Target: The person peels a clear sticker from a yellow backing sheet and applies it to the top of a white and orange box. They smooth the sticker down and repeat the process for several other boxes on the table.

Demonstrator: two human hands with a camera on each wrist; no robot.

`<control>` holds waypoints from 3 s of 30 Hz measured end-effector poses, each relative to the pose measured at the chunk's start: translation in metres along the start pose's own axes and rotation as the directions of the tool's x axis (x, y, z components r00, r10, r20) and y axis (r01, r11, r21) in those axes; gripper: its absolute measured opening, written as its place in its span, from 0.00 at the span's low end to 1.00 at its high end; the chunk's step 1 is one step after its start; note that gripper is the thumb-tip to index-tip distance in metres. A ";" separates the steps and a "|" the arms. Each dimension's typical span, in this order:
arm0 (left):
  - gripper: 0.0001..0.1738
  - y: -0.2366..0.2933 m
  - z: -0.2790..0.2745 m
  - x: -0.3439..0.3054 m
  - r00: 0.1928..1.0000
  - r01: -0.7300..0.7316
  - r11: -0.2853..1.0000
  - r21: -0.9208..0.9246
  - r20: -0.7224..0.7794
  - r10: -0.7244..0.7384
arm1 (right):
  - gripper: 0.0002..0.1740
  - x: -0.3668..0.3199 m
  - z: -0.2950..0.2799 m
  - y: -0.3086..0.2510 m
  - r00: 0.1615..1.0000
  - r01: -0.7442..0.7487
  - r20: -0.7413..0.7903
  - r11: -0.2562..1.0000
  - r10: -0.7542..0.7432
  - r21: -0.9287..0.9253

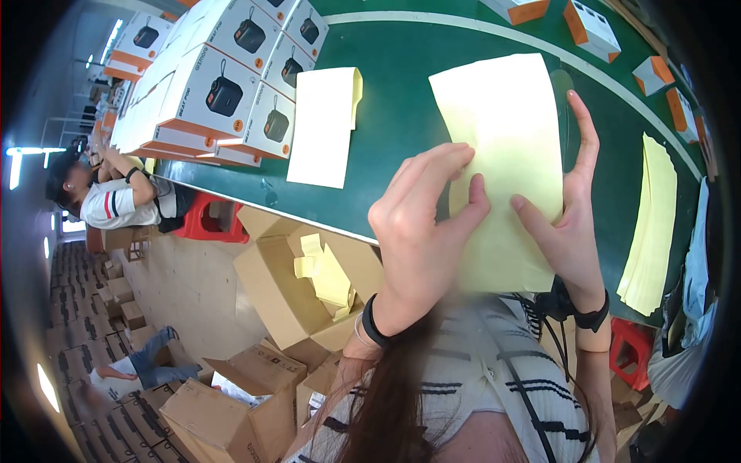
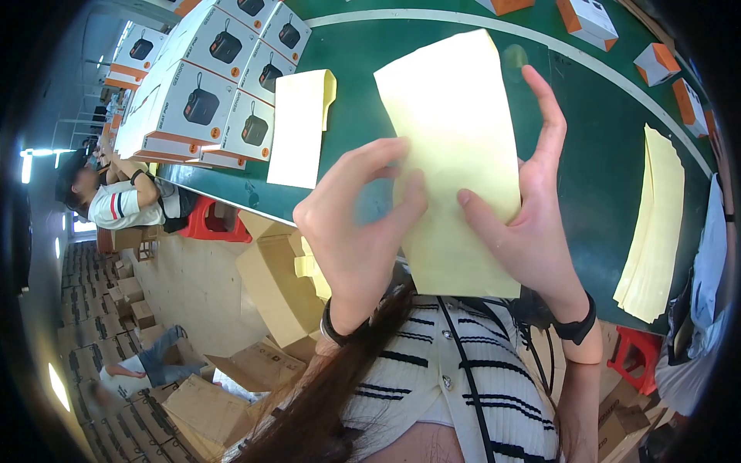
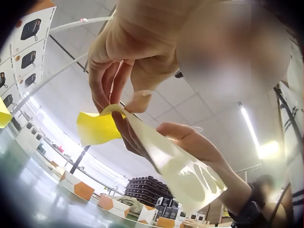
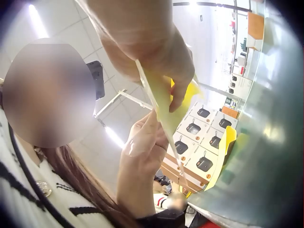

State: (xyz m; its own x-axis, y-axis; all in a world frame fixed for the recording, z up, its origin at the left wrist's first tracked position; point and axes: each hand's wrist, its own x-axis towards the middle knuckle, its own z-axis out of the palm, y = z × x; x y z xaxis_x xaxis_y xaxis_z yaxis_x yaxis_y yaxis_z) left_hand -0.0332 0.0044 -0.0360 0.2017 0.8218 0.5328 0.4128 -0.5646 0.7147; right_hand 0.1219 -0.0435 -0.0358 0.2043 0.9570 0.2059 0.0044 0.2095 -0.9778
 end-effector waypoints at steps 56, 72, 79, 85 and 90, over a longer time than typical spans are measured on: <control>0.06 -0.014 -0.018 0.014 0.834 0.550 0.558 -0.621 0.439 -0.334 | 0.46 -0.005 -0.017 -0.013 0.999 -0.009 -0.051 0.996 0.005 -0.092; 0.07 -0.006 -0.012 0.008 0.957 0.183 0.929 -0.322 0.273 -0.093 | 0.49 -0.003 -0.018 -0.006 0.996 -0.032 -0.086 0.998 0.027 -0.060; 0.10 0.006 -0.010 0.010 0.979 -0.034 0.993 -0.116 0.196 0.057 | 0.59 0.004 -0.012 -0.013 0.995 -0.060 -0.069 0.971 0.078 0.230; 0.13 0.014 0.001 0.020 0.936 -0.296 0.950 -0.095 0.170 0.309 | 0.61 0.011 -0.023 -0.014 0.981 0.034 -0.192 0.994 -0.013 0.103; 0.13 0.025 0.016 0.021 0.890 -0.401 0.914 -0.060 0.209 0.405 | 0.61 0.011 -0.042 -0.013 0.969 0.085 -0.227 0.995 -0.093 -0.043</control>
State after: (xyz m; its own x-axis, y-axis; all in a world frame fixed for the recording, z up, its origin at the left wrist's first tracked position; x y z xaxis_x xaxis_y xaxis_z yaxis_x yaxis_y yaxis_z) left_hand -0.0044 0.0086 -0.0139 0.5321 0.5190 0.6689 0.2432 -0.8505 0.4664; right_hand 0.1647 -0.0442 -0.0222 0.4202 0.8626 0.2817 0.0644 0.2813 -0.9575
